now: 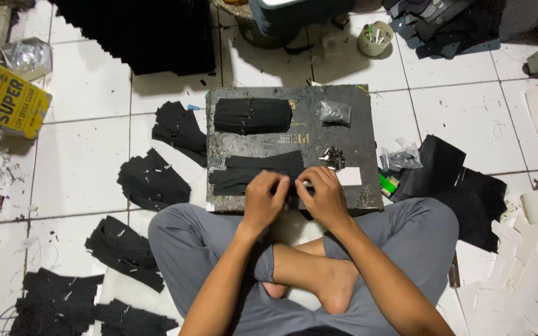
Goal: The person sits cross-legged on the floor and attaches metal clips to folded black elastic bands by hand, one band at a time, placing finished bands on the board and picking up new ones from the surrounding piles.
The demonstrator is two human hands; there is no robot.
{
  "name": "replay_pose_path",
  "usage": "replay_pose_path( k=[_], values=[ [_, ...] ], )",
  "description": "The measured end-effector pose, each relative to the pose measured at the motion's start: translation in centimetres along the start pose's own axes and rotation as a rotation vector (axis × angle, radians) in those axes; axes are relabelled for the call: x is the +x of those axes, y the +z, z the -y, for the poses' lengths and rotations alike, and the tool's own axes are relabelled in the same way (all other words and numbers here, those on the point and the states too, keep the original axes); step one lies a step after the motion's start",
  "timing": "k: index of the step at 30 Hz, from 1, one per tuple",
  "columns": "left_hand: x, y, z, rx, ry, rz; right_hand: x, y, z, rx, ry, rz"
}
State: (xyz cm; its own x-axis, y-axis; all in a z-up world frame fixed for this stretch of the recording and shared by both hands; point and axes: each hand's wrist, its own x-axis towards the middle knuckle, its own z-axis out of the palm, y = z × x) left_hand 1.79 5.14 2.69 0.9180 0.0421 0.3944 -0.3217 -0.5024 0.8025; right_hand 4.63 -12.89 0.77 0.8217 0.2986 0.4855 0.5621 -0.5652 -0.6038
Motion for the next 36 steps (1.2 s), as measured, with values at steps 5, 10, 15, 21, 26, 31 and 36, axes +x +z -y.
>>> replay_pose_path(
  k=[5,10,15,21,26,31,36],
  values=[
    [-0.9,0.7,-0.1,-0.168,-0.166,0.137,0.3,-3.2,3.0,0.124,0.055,-0.049],
    [-0.3,1.5,-1.3,-0.364,-0.465,0.138,-0.5,-4.8,5.1,0.023,-0.136,-0.052],
    [-0.6,2.8,0.0,-0.477,-0.629,0.206,-1.9,-3.8,3.9,0.016,-0.28,-0.005],
    [-0.4,3.3,1.7,-0.596,-0.591,0.094,-1.8,-3.7,4.7,0.085,-0.298,0.08],
    [-0.9,3.5,1.8,-0.642,-0.544,0.153,-2.9,-3.5,2.3,0.265,-0.088,0.043],
    [-0.8,3.9,-1.8,-0.565,-0.471,0.234,-1.3,-4.3,1.2,0.337,0.248,-0.029],
    [-1.2,4.6,-2.6,-0.432,-0.341,0.372,-2.7,-3.3,-1.6,0.477,0.384,-0.063]
  ],
)
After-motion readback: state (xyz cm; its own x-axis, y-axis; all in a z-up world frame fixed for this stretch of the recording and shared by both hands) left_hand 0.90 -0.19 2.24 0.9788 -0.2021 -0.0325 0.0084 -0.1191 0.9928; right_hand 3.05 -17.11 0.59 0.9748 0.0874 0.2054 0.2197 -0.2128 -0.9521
